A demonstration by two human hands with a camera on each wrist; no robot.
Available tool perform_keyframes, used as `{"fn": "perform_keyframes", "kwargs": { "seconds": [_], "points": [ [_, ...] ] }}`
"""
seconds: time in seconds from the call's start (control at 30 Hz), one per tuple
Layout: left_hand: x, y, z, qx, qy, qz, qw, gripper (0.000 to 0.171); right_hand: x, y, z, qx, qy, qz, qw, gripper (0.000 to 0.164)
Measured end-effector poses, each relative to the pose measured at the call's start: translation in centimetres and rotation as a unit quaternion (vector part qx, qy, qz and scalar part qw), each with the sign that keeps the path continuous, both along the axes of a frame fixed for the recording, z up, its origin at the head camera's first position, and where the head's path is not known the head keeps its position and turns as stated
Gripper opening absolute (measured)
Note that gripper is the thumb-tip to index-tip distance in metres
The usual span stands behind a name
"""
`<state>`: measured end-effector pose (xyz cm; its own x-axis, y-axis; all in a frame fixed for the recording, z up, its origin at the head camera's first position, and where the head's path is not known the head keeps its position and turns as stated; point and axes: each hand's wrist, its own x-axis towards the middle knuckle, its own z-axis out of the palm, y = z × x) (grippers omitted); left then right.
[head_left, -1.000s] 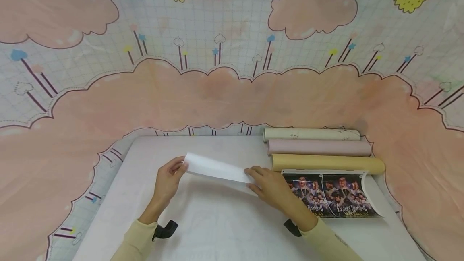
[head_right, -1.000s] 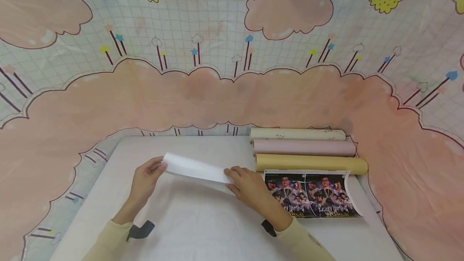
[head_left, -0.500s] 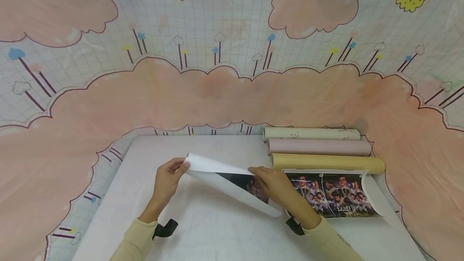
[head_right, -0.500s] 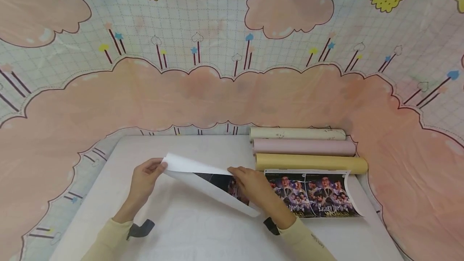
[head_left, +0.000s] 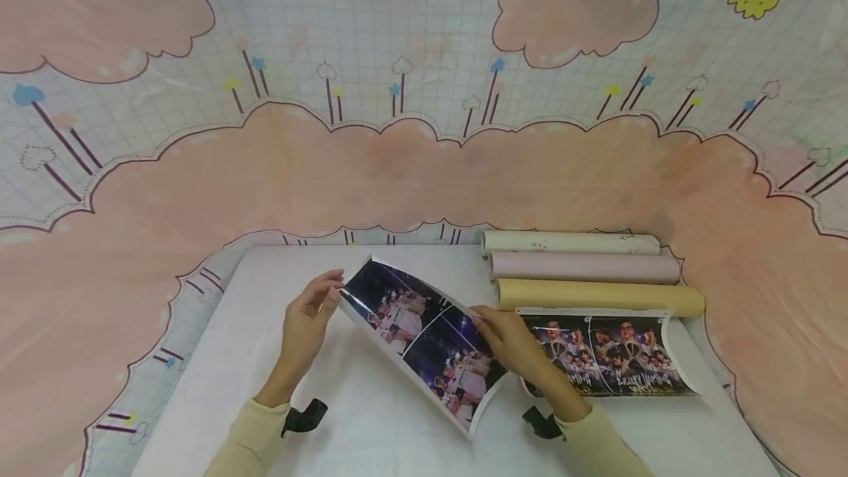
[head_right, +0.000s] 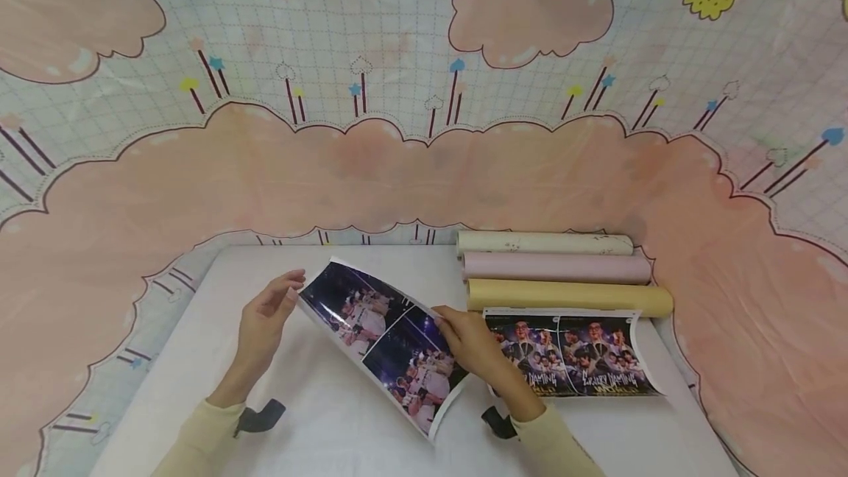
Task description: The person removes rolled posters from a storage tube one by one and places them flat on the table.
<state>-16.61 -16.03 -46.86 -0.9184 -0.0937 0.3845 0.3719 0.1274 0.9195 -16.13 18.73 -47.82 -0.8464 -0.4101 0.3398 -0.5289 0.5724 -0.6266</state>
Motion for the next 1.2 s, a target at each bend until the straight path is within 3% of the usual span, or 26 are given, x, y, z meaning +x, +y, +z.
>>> {"fn": "perform_keyframes", "kwargs": {
  "seconds": [0.1,0.27,0.5,0.73,0.87,1.2],
  "points": [
    [0.0,0.2,-0.2,0.012,0.011,-0.025,0.9996,0.034,0.2,0.1,-0.3,-0.027,-0.022,-0.024,0.999,0.023],
    [0.4,1.0,-0.9,0.065,-0.028,-0.058,0.9958,0.061,0.3,0.2,-0.7,-0.057,-0.023,-0.054,0.997,0.024],
    [1.4,3.1,-1.7,0.075,-0.078,-0.078,0.9911,0.067,0.1,0.1,-0.7,-0.079,-0.03,-0.09,0.992,0.026],
    [2.1,5.5,-2.4,0.074,-0.112,-0.102,0.9857,0.074,-0.4,-0.2,-0.1,-0.099,0.018,-0.124,0.987,0.026],
    [2.1,6.5,-2.7,0.062,-0.131,-0.105,0.9839,0.076,-0.3,-0.4,0.1,-0.116,0.018,-0.137,0.984,0.026],
    [2.4,8.2,-2.0,0.013,-0.182,-0.074,0.9805,0.082,0.3,-1.1,0.2,-0.139,0.013,-0.145,0.98,0.026]
  ]
}}
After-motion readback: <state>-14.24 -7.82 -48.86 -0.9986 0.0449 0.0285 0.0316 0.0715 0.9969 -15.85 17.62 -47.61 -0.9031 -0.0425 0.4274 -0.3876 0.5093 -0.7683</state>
